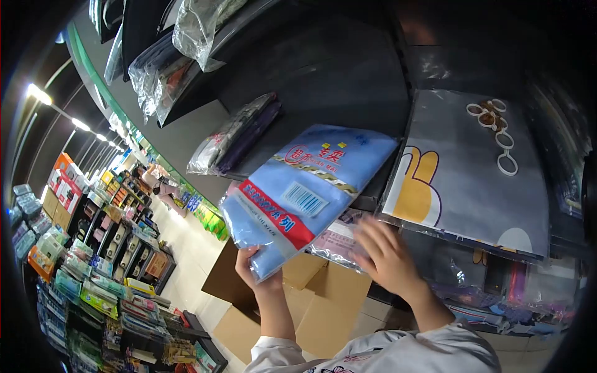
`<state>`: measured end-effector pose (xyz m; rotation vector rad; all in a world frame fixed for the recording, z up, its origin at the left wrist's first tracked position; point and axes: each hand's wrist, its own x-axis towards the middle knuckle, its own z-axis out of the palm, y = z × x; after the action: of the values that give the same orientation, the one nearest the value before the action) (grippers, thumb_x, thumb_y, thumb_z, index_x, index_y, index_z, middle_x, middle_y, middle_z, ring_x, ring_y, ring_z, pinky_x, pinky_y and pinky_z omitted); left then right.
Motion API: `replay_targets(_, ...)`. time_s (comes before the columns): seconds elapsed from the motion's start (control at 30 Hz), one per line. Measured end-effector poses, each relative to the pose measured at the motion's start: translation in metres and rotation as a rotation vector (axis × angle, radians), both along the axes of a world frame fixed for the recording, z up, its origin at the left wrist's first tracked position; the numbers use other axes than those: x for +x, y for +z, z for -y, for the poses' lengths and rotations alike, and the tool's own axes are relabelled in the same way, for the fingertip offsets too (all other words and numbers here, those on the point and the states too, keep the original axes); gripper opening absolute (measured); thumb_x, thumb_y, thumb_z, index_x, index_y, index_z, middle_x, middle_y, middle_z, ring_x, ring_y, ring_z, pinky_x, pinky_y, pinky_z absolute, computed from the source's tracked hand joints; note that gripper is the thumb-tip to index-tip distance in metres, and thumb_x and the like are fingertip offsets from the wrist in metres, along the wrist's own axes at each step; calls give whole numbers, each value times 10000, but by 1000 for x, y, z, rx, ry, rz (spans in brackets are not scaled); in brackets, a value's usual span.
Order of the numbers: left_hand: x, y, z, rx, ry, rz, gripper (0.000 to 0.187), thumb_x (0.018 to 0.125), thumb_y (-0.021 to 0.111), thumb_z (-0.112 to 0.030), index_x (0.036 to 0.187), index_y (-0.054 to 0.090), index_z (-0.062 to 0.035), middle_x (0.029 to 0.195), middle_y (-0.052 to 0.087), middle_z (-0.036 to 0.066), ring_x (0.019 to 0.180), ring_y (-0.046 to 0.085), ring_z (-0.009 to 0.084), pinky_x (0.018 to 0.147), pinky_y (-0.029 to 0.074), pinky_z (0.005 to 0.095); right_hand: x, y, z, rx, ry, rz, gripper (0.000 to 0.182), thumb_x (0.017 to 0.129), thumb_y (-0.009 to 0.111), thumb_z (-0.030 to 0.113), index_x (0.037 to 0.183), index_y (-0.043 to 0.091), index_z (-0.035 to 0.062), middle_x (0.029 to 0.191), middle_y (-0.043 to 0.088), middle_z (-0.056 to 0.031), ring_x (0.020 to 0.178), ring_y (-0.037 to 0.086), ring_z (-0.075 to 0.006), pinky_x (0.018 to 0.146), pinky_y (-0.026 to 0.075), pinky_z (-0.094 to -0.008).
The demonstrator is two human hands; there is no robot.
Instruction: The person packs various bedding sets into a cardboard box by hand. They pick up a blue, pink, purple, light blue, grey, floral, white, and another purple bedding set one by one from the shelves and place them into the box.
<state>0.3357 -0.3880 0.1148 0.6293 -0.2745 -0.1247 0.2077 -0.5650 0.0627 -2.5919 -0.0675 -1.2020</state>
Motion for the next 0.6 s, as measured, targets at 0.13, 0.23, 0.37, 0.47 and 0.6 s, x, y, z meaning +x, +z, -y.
replay_targets(0.13,19,-6,22,31,-90,-22,331,610,464,-103,923,451,3,809,518,95,755,523,214,698,445,332,-36,-87,-4,277,211,-239,246,736,549,207,919,557,43,997,530,-73,931,489,-238,803,385,-341)
replay_targets(0.23,34,-11,46,36,-201,-64,178,656,488,-86,823,499,-24,795,547,77,752,542,201,699,460,340,-80,-159,-2,330,69,-476,237,757,519,223,893,568,36,934,543,-86,882,505,-241,776,395,-349)
replay_targets(0.37,17,-16,93,164,-178,23,363,670,497,-68,1023,427,-16,917,511,88,858,509,216,799,410,352,-129,-212,11,349,-73,-787,286,769,494,286,863,572,28,861,561,-122,848,522,-267,747,398,-360)
replay_targets(0.47,5,-26,124,196,-56,170,480,674,457,-41,1140,344,-24,995,459,114,909,474,218,814,399,343,-148,-235,24,285,-169,-870,311,755,507,314,842,570,23,815,574,-128,816,539,-279,730,401,-364)
replay_targets(0.6,10,-21,145,201,-11,199,493,669,455,-19,1148,338,-32,1031,435,117,932,462,227,802,411,331,-148,-240,38,231,-276,-887,322,741,518,335,827,569,29,837,576,-125,813,544,-275,726,402,-375)
